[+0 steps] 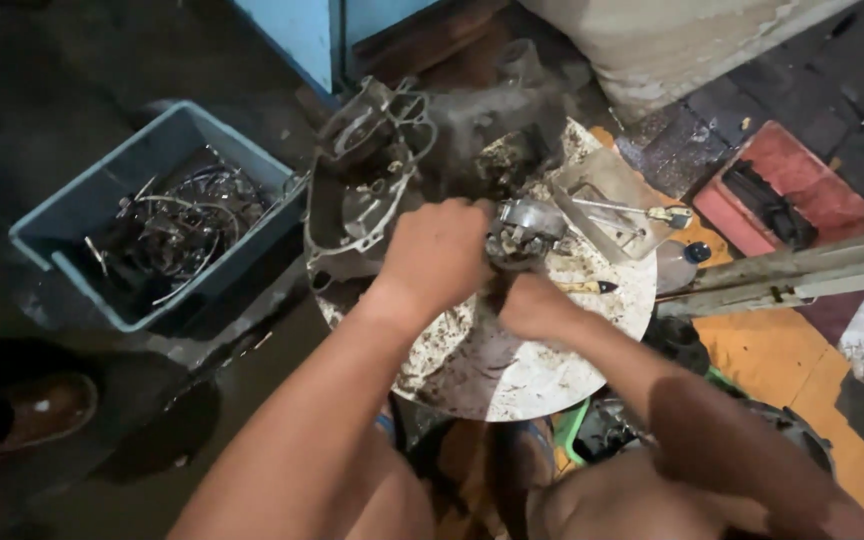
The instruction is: The person pours a liquid from a plastic bottle onto a dirty engine block and then uses a yellow brush to scrub the surface. They continue scrubbing the engine block and a separate metal component on a white circular tray, removing grime and residue.
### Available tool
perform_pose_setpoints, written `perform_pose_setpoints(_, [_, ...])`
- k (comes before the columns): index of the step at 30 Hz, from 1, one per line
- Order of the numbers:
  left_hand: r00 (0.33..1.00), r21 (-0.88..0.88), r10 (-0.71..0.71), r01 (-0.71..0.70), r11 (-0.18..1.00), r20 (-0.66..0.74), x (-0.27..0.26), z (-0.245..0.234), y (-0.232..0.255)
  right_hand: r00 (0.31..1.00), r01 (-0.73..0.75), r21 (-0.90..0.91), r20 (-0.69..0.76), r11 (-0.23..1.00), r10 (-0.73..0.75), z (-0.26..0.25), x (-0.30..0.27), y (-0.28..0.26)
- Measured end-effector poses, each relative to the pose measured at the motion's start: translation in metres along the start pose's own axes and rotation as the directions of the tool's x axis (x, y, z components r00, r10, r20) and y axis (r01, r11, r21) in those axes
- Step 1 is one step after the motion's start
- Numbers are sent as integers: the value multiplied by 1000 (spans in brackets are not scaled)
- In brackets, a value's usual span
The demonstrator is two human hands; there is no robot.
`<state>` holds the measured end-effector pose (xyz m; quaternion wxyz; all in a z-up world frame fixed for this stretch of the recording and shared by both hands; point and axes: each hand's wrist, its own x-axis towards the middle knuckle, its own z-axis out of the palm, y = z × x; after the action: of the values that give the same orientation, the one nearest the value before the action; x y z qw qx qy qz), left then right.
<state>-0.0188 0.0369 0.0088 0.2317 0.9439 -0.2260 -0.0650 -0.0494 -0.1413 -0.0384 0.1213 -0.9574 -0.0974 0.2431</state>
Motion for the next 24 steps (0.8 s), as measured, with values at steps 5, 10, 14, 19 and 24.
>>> perform_pose_setpoints(5, [999,-34,-13,12,999,-48,-11,-15,-3,983,-186,151,26,971,184,-12,-7,69])
perform_pose_setpoints(10, [963,-57,-60,47,997,-261,-21,-18,-23,930,-88,794,-151,602,335,-19,-28,85])
perform_pose_setpoints(14, [926,-81,-115,92,992,-360,-34,-37,-16,908,12,842,-236,540,347,-18,-17,75])
perform_pose_setpoints(19, [878,-29,-162,167,985,-451,-36,-21,-34,871,161,786,-397,597,289,-21,0,41])
perform_pose_setpoints(24, [918,-30,-223,225,974,-327,-32,-7,-52,920,300,741,-391,601,23,-12,10,-24])
